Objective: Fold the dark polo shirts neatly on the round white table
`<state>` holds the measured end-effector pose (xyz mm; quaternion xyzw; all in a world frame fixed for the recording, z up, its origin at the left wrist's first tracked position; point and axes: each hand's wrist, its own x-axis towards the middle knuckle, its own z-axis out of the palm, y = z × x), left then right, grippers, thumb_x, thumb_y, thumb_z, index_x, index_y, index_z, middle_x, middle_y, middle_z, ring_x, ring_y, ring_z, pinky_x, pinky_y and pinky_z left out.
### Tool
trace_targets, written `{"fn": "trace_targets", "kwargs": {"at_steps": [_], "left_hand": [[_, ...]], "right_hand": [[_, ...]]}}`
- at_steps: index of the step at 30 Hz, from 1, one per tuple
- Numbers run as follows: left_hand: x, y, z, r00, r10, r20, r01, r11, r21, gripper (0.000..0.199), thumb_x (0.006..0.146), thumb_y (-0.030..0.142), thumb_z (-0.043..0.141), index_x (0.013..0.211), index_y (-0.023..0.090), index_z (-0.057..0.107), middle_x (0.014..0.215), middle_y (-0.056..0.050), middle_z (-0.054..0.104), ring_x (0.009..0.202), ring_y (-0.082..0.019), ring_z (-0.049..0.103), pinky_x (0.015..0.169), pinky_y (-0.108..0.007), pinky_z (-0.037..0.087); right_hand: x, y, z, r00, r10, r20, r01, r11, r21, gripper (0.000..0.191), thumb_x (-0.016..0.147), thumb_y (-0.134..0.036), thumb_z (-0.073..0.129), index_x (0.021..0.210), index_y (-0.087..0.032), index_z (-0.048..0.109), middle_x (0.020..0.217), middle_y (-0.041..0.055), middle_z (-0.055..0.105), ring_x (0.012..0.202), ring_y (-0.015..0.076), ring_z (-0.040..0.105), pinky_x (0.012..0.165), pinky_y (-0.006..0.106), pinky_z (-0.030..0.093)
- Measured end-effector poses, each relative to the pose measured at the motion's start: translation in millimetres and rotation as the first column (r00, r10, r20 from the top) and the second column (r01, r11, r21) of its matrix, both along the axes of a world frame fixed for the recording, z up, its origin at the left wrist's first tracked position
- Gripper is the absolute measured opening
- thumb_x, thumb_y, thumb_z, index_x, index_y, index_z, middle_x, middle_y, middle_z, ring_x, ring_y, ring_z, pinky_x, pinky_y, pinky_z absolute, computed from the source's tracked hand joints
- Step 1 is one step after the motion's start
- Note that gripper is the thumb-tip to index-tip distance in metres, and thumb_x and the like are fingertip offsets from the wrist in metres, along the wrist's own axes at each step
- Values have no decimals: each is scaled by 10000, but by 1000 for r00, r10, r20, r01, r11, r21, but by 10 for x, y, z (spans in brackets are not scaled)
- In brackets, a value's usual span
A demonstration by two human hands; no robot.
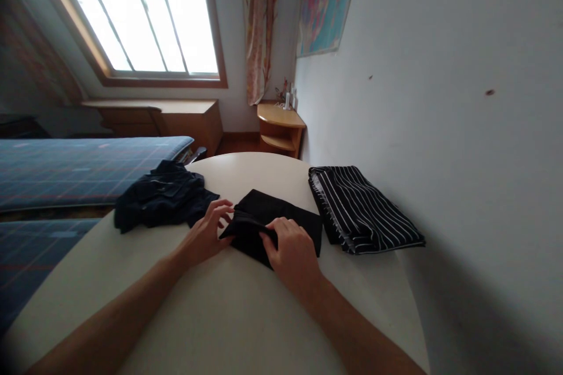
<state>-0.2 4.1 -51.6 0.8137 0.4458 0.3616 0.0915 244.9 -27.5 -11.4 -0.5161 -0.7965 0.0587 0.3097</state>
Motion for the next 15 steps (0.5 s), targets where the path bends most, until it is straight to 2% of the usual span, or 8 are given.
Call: {"fn": "trace_targets", "kwargs": {"at_steps": [4,6,11,15], "left_hand": [[-25,4,85,992,66,-108,-61,997,47,276,844,127,519,1086,243,583,1148,-49,636,928,-164,655,804,-289,537],[-84,22,127,988,62,-145,-53,996,67,191,868,157,520,996,244,632,1029,-37,677,941,-175,653,819,-282,524],[-204,69,178,962,-62,-267,70,997,22,181,823,132,530,865,254,657,969,-31,694,950,-185,640,825,-280,505],[-193,66,167,932,-130,-340,135,991,-10,203,769,114,532,878,246,641,961,-37,664,929,-192,625,796,-285,503]], "right_hand": [[38,1,41,994,99,34,-97,993,-68,59,915,-228,623,967,-203,639,945,48,696,901,221,643,811,347,478],[86,-11,84,980,186,75,-176,977,-122,126,891,-205,658,1017,-207,649,1008,47,698,954,222,637,853,363,479],[337,-15,243,917,377,130,-337,908,-250,329,832,-250,743,1152,-245,663,1168,50,681,1096,229,607,978,394,456],[588,5,328,895,423,142,-348,860,-372,479,754,-230,789,1212,-263,651,1230,49,652,1159,235,579,1035,400,439]]}}
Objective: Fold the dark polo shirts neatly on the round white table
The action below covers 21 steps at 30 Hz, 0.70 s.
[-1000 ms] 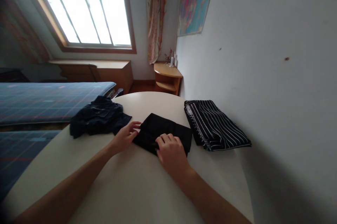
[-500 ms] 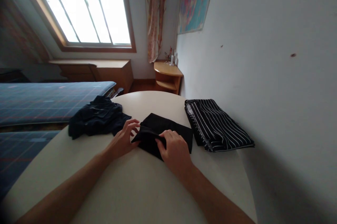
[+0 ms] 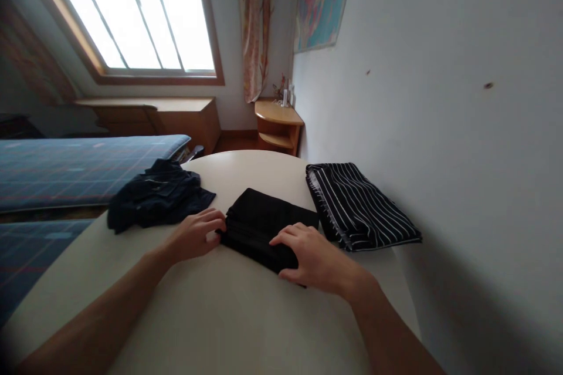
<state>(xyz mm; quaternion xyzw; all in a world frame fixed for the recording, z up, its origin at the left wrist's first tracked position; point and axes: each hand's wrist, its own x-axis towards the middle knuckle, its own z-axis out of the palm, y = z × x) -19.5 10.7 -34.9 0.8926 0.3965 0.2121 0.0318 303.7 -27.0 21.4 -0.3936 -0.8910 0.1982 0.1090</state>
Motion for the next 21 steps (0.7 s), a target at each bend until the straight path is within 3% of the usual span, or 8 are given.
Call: {"fn": "trace_targets", "kwargs": {"at_steps": [4,8,11,14,18,21], "left_hand": [[8,-17,-10,999,-12,-32,12,1000,-1,186,768,129,535,894,236,620,961,-44,649,907,-196,624,774,-290,503],[-7,0,-24,997,23,-70,-23,1000,-3,173,791,138,541,920,232,607,979,-37,658,914,-201,641,774,-294,507],[-6,36,-47,988,124,-94,-119,992,52,164,824,157,533,945,238,609,993,-36,664,957,-217,642,776,-302,514],[-3,69,-71,952,286,-105,-273,954,124,159,862,166,503,954,241,610,1003,-42,663,974,-224,641,772,-304,518],[-2,81,-90,921,373,-113,-358,924,135,181,902,173,467,988,231,616,1036,-47,664,958,-218,654,765,-305,525],[2,77,-99,918,386,-93,-376,920,115,188,909,198,478,1022,233,625,1068,-47,667,962,-218,662,755,-302,530]], "right_hand": [[107,-40,-30,996,-70,55,73,996,-49,650,672,-184,801,1282,-245,585,1322,76,578,1225,269,532,1069,443,427],[63,-15,-152,995,-100,26,100,995,7,579,691,-49,661,1239,-206,557,1317,98,578,1253,253,528,1079,433,440],[23,127,-285,997,-75,-14,76,988,135,610,712,8,568,1286,-190,517,1394,116,539,1340,243,477,1147,457,381],[42,279,-392,993,-110,-33,115,959,257,629,770,-58,596,1366,-201,454,1467,131,476,1404,281,411,1189,543,305],[134,325,-385,979,-186,-78,201,936,290,662,736,-120,681,1350,-219,452,1426,132,483,1375,292,438,1169,495,367],[162,287,-311,974,-220,-48,225,940,255,524,732,-88,665,1218,-232,533,1300,95,560,1258,270,541,1094,444,455]]}}
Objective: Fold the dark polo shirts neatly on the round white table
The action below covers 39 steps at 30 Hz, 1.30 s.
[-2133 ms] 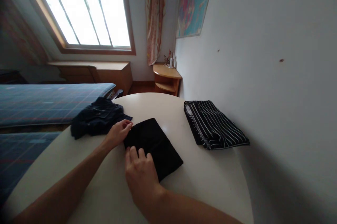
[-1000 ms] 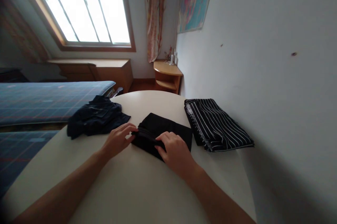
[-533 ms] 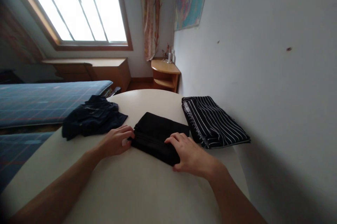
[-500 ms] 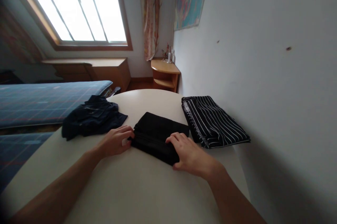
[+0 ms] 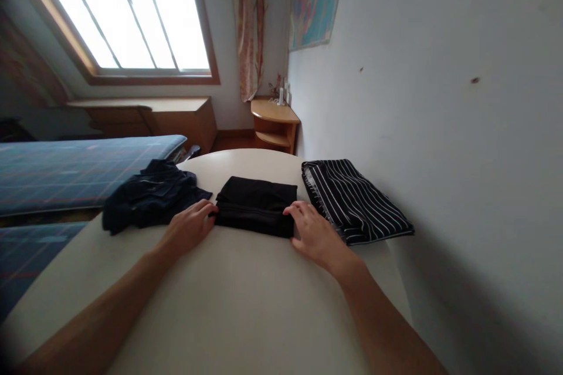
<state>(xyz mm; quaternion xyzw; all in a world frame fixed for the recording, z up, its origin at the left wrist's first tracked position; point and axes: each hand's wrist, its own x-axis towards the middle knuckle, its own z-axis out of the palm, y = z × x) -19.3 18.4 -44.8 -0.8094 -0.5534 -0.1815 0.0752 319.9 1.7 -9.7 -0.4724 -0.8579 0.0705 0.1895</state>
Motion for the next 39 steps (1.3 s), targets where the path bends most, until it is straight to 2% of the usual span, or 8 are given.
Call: {"fn": "trace_targets", "kwargs": {"at_steps": [8,13,21,27,29,32,35,39], "left_hand": [[-22,22,-54,981,-96,171,87,994,64,166,960,239,450,1055,221,585,1137,-56,653,938,-201,672,819,-314,525],[-31,18,-70,963,-121,242,104,991,83,125,937,233,470,1033,224,549,1105,-51,670,932,-200,673,859,-320,509],[-19,-46,41,996,-79,-30,78,996,-38,129,846,218,515,961,249,563,1064,0,692,761,-194,668,690,-299,464],[23,-71,72,998,-32,52,35,997,-71,66,863,241,495,892,247,554,984,3,684,762,-179,681,640,-274,453],[42,-68,40,988,23,155,-14,998,-61,115,882,270,507,978,251,568,993,3,697,783,-179,695,673,-273,480],[71,-70,5,976,60,211,-51,998,-47,325,883,303,553,1206,268,543,1075,-5,697,784,-180,703,678,-280,511],[93,-81,3,991,1,135,-2,1000,14,380,875,294,584,1253,285,549,1145,-20,663,841,-193,695,668,-286,530],[116,-73,0,988,-124,92,108,981,163,331,875,296,627,1201,245,601,1176,-77,633,1066,-247,633,885,-363,544]], "right_hand": [[-38,31,43,1000,0,-13,-2,989,-147,69,870,-185,619,926,-217,642,1252,66,589,993,212,663,951,385,510],[40,56,155,996,38,-79,-49,988,-144,93,931,-215,557,933,-210,650,1153,58,644,937,186,657,863,328,510],[116,88,80,999,42,-14,-44,970,-241,107,862,-147,607,903,-212,683,988,25,693,871,178,665,796,291,483],[93,56,162,998,-3,-65,-14,962,-272,56,853,-220,637,847,-217,693,882,20,711,814,180,668,758,290,483],[81,58,174,993,-93,-69,75,972,-222,51,865,-253,640,876,-210,667,835,22,696,756,182,655,706,297,484],[53,89,110,982,-155,-104,152,987,-44,146,837,-192,661,979,-205,632,982,51,668,842,193,647,777,320,512],[5,131,-14,990,-120,-67,125,990,70,218,827,-164,666,1033,-230,639,1144,67,620,1041,231,616,925,373,509],[-59,183,-140,991,-127,-32,130,986,107,171,844,-193,660,1010,-235,654,1193,74,608,1132,261,576,970,417,514]]}}
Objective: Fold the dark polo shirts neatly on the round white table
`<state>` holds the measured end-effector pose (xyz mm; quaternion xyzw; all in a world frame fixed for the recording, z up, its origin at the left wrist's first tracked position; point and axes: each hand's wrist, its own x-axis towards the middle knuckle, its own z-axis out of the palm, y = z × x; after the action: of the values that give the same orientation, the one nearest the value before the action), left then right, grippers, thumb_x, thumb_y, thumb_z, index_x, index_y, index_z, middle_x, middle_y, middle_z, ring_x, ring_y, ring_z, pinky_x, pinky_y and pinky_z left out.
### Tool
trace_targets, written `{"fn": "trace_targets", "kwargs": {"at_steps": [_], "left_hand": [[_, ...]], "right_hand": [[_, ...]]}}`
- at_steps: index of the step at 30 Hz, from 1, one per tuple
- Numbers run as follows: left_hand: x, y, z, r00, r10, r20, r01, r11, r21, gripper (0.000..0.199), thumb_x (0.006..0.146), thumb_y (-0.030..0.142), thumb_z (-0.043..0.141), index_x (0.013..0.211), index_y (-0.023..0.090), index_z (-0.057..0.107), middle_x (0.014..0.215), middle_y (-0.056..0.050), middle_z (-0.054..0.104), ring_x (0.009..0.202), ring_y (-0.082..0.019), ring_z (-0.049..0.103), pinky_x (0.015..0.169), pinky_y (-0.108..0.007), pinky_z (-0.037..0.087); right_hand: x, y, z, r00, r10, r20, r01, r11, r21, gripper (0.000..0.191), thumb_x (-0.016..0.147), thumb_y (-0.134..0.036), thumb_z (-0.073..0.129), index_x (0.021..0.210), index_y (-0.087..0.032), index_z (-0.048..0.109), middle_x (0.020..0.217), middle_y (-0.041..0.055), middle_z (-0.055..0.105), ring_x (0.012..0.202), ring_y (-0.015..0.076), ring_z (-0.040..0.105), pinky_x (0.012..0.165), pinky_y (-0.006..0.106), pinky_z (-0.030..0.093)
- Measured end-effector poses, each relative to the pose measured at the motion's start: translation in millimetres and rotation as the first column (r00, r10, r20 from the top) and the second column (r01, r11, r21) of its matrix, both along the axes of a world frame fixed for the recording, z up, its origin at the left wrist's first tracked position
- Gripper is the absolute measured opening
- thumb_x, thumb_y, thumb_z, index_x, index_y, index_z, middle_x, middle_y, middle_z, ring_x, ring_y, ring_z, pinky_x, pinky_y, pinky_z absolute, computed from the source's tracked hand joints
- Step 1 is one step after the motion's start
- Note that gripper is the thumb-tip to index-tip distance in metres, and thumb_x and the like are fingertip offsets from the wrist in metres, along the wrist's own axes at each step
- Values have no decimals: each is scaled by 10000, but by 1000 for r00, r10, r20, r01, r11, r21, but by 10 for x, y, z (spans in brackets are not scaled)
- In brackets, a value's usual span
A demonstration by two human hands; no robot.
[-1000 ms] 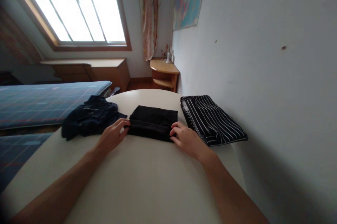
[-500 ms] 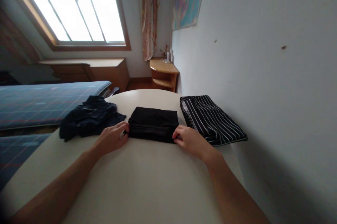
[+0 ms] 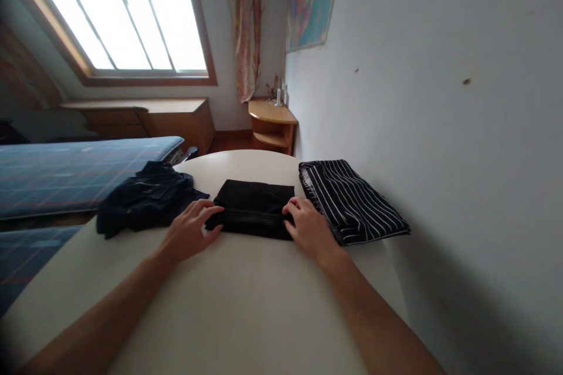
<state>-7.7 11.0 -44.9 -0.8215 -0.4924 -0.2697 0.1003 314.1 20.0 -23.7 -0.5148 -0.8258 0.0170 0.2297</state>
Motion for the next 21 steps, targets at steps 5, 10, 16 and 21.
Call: {"fn": "trace_targets", "kwargs": {"at_steps": [5,10,16,21], "left_hand": [[26,22,-31,999,-31,-28,31,1000,3,226,943,276,559,1147,229,643,1236,-90,637,1097,-254,631,918,-403,544],[27,-1,4,1000,14,16,-14,1000,-12,183,935,211,504,1041,225,653,1160,-55,683,999,-206,667,842,-339,555],[77,-67,122,999,-8,51,5,999,44,143,885,229,568,999,214,653,1162,-84,662,1098,-265,602,948,-421,517],[234,-161,121,982,-190,4,191,981,-21,365,949,248,521,1307,254,589,1368,-103,553,1220,-274,533,1026,-452,471]], "right_hand": [[-37,29,6,996,90,-6,-89,994,62,180,864,-209,668,1044,-215,670,1275,108,596,1211,291,530,1052,490,459],[-71,-35,70,988,151,-31,-147,984,98,117,906,-285,655,1008,-234,680,1283,93,608,1220,285,524,1070,515,423],[-88,-114,62,969,248,-20,-248,969,1,184,846,-296,727,1003,-224,664,1328,99,593,1299,286,482,1128,517,357],[-160,-125,83,958,284,-33,-285,957,-62,246,851,-278,725,1077,-213,656,1238,90,643,1183,251,559,1065,464,412]]}}
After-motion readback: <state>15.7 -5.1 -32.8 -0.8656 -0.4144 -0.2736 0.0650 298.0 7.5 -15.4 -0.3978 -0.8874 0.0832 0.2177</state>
